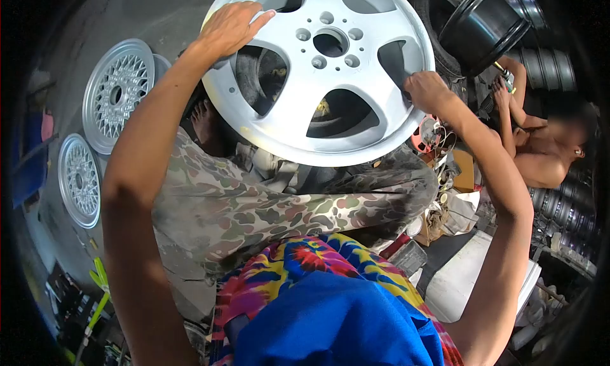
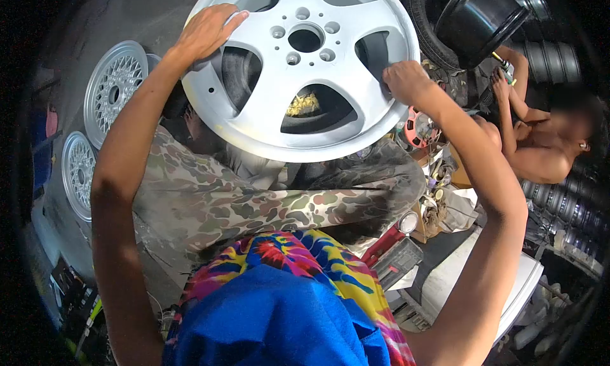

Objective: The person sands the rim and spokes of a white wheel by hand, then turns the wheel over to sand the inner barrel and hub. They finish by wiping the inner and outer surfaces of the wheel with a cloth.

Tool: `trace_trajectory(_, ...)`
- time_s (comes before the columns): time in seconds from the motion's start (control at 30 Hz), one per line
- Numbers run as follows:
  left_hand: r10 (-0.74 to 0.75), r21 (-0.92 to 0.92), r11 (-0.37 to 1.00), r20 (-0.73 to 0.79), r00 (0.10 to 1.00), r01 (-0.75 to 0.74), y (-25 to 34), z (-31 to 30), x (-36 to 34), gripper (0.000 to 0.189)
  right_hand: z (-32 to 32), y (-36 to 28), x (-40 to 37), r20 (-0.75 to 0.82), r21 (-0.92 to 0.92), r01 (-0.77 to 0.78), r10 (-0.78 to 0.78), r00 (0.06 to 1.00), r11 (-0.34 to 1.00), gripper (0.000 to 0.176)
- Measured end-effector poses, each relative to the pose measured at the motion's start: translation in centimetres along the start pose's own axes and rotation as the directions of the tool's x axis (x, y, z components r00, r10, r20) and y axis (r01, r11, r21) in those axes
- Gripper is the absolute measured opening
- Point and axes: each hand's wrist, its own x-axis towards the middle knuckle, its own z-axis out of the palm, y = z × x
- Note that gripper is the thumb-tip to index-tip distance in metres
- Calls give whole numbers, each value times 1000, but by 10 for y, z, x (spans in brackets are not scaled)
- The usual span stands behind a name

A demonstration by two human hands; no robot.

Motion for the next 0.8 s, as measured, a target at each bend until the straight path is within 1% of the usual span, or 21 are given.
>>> trace_trajectory(0.03, 7, 7, 1000, -1, 1000, -7, 4, 3, 1, 50, 7, 5, 0, -1, 3, -8, 8, 1000, 1000, 17)
trace_trajectory(0.1, 22, 21, 1000, -5, 1000, -22, 15, -1, 7, 48, 19, 18, 15, -211, -30, -85, 77, 974, 996, 17)
trace_trajectory(0.13, 32, 18, 999, 0, 999, -32, 25, -1, 6, 47, 20, 27, 28, -151, 20, -143, 144, 978, 990, 19)
trace_trajectory(0.17, 38, 15, 999, 1, 999, -38, 34, -2, 7, 46, 21, 23, 27, -153, 18, -143, 144, 978, 990, 19)
trace_trajectory(0.23, 2, 58, 998, 12, 1000, -2, 35, -5, 8, 45, 26, 9, 31, -33, -58, -143, 141, 989, 988, 20)
trace_trajectory(0.27, 10, 60, 998, 11, 1000, -11, 33, -7, 6, 44, 26, 5, 34, 30, -94, -138, 141, 990, 986, 20)
trace_trajectory(0.3, 28, 56, 998, 14, 1000, -29, 33, -7, 6, 44, 25, 7, 34, 31, -94, -134, 138, 990, 986, 20)
trace_trajectory(0.37, 27, 63, 998, 8, 1000, -27, 40, -4, 7, 43, 21, 20, 31, 222, 159, -91, 54, 973, 983, 19)
trace_trajectory(0.4, 90, 98, 992, -73, 993, -83, 48, 0, 8, 43, 3, 27, 38, 340, 239, -153, 65, 938, 959, 22)
trace_trajectory(0.43, 155, 136, 981, -146, 977, -135, 56, 4, 5, 42, 4, 28, 40, 334, 245, -155, 67, 940, 957, 22)
trace_trajectory(0.47, 222, 130, 971, -202, 954, -199, 69, 6, 2, 42, 6, 29, 42, 200, 152, -194, 162, 966, 969, 25)
trace_trajectory(0.5, 201, 3, 979, -89, 976, -201, 91, -3, -1, 42, 7, 30, 43, 54, 60, -244, 241, 969, 968, 30)
trace_trajectory(0.53, 184, -122, 976, 25, 983, -180, 115, -15, -3, 42, 8, 26, 43, 48, 59, -238, 236, 971, 969, 30)
trace_trajectory(0.57, 159, -249, 962, 189, 969, -109, 134, -21, -5, 41, 9, 17, 40, 134, 16, -186, 182, 974, 982, 31)
trace_trajectory(0.6, 158, -343, 938, 332, 930, -36, 153, -33, -11, 46, 10, 9, 35, 224, -22, -134, 135, 965, 991, 32)
trace_trajectory(0.63, 202, -405, 914, 442, 874, -6, 167, -33, -17, 53, -2, 6, 29, 224, -19, -138, 139, 965, 990, 32)
trace_trajectory(0.67, 238, -456, 887, 583, 777, 70, 178, -35, -20, 59, -22, 4, 24, 286, 107, -175, 138, 948, 979, 30)
trace_trajectory(0.7, 283, -476, 878, 588, 757, 42, 187, -31, -29, 63, -31, 2, 17, 344, 232, -219, 131, 930, 948, 29)
trace_trajectory(0.73, 290, -505, 863, 520, 804, 16, 195, -19, -42, 64, -10, 15, 12, 269, 259, -277, 207, 941, 925, 30)
trace_trajectory(0.77, 292, -530, 848, 448, 845, -12, 200, -9, -55, 67, -6, 21, -1, 263, 271, -290, 219, 940, 918, 30)
trace_trajectory(0.8, 283, -488, 871, 593, 754, 57, 206, -8, -58, 69, -11, 28, -14, 82, 522, -309, 315, 946, 795, 29)
